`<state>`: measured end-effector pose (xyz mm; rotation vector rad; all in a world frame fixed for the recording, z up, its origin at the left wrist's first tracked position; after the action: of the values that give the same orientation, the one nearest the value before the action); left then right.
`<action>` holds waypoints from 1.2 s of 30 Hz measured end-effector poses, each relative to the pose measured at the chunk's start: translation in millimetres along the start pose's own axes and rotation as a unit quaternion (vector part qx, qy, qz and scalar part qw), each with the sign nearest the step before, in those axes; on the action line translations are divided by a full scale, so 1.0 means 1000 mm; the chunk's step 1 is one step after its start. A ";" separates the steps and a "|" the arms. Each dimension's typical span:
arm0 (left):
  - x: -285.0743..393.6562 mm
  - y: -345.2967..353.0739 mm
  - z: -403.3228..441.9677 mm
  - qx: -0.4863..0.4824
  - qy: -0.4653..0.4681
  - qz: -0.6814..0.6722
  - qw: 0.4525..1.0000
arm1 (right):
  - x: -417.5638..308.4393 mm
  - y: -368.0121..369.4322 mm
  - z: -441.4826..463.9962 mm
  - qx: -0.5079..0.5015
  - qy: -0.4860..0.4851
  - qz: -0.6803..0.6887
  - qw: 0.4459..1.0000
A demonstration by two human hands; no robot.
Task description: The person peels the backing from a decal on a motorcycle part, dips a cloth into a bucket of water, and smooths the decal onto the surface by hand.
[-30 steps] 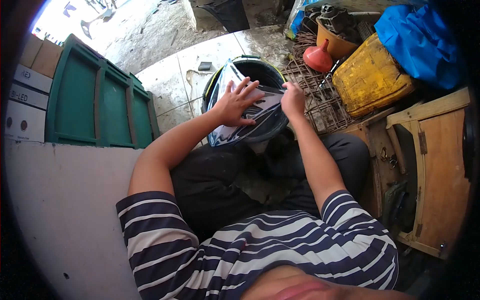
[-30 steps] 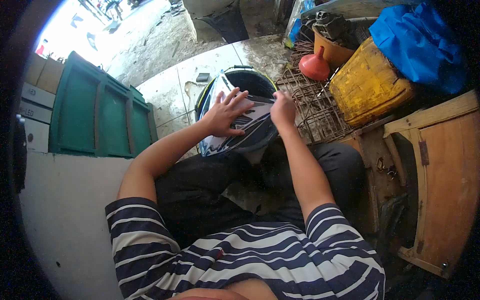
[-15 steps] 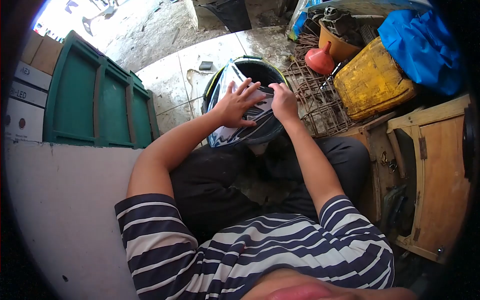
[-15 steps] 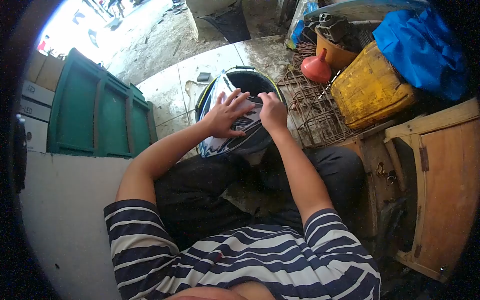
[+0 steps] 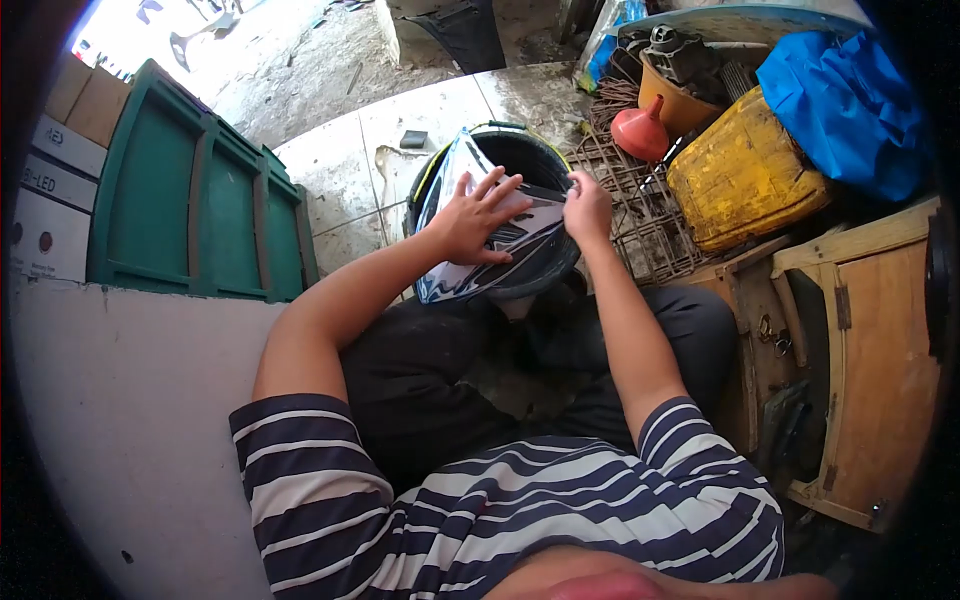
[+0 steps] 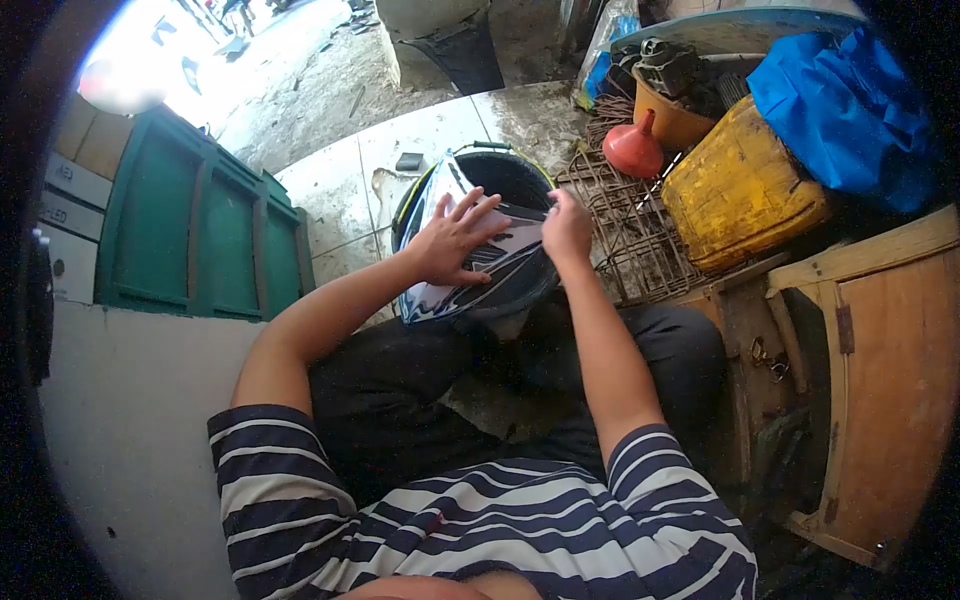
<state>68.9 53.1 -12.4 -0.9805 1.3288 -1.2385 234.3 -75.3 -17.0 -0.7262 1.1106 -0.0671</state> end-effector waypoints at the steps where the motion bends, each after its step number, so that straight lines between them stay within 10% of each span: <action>1: 0.001 0.000 0.000 -0.002 -0.002 -0.002 1.000 | 0.011 -0.003 0.001 0.000 0.030 -0.003 1.000; 8: 0.001 -0.002 0.000 0.003 0.001 -0.003 1.000 | -0.041 0.024 -0.025 -0.032 -0.128 0.004 0.991; 36: 0.000 -0.001 -0.001 0.005 -0.002 -0.011 1.000 | 0.018 -0.007 -0.005 0.027 0.007 -0.075 0.997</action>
<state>67.7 53.1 -11.5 -0.9906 1.3111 -1.2585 240.7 -90.6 -28.0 -0.7605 1.0616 -0.2292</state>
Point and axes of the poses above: each hand's wrist, its own z-axis towards the middle knuckle, its own y-axis out of the palm, x = y × z, the point moved 8 cm from there along z, towards the middle knuckle, and after that the axes turned 15 degrees about z, right-handed, at the moved point
